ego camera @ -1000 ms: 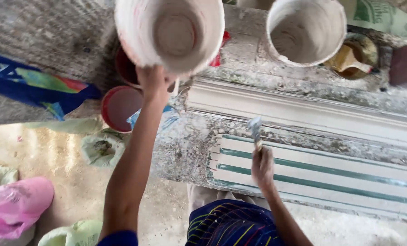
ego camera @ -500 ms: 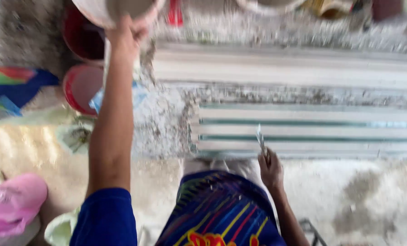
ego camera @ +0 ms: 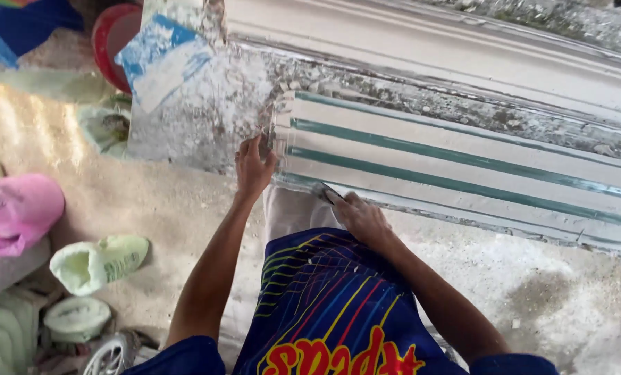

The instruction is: The person uses a blue scraper to remove residue from a workbench surface, then wipes a long white and green striped panel with a cloth. The person repeatedly wipes the panel's surface and edges while moving around the workspace.

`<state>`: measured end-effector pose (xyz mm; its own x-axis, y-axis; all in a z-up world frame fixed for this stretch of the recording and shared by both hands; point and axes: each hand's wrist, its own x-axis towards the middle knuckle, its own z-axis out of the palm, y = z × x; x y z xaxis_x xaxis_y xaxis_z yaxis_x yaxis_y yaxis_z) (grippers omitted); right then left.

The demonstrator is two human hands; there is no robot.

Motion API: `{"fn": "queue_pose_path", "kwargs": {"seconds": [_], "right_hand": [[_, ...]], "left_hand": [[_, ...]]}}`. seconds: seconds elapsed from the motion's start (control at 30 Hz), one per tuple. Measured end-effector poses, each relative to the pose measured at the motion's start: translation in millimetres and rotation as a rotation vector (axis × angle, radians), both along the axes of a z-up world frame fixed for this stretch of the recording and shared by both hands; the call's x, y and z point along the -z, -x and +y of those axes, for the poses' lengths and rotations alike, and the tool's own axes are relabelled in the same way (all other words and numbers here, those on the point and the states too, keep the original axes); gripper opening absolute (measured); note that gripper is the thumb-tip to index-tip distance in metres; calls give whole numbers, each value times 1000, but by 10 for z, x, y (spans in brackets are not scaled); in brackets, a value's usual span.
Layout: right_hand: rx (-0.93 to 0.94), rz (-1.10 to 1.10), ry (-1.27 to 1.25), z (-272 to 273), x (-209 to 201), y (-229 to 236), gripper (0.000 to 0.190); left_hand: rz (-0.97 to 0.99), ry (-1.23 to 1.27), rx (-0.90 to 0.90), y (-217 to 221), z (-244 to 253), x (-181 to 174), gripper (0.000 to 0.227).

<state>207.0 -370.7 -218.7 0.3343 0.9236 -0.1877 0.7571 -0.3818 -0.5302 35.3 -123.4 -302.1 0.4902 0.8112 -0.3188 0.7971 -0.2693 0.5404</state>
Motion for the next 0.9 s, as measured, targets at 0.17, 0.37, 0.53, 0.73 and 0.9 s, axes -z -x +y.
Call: {"fn": "queue_pose_path", "kwargs": {"seconds": [0.17, 0.37, 0.53, 0.73, 0.9], "right_hand": [[-144, -228, -169, 204, 514, 219, 18], [-179, -236, -42, 329, 413, 495, 41], [-193, -36, 365, 608, 587, 877, 48], [38, -166, 263, 928, 422, 1419, 56], [182, -369, 259, 1317, 245, 1560, 59]], "left_hand": [[140, -48, 52, 173, -161, 349, 30], [210, 354, 388, 225, -71, 395, 33], [253, 370, 679, -346, 355, 513, 41], [267, 441, 848, -771, 572, 492, 37], [291, 361, 1102, -962, 510, 751, 42]]}}
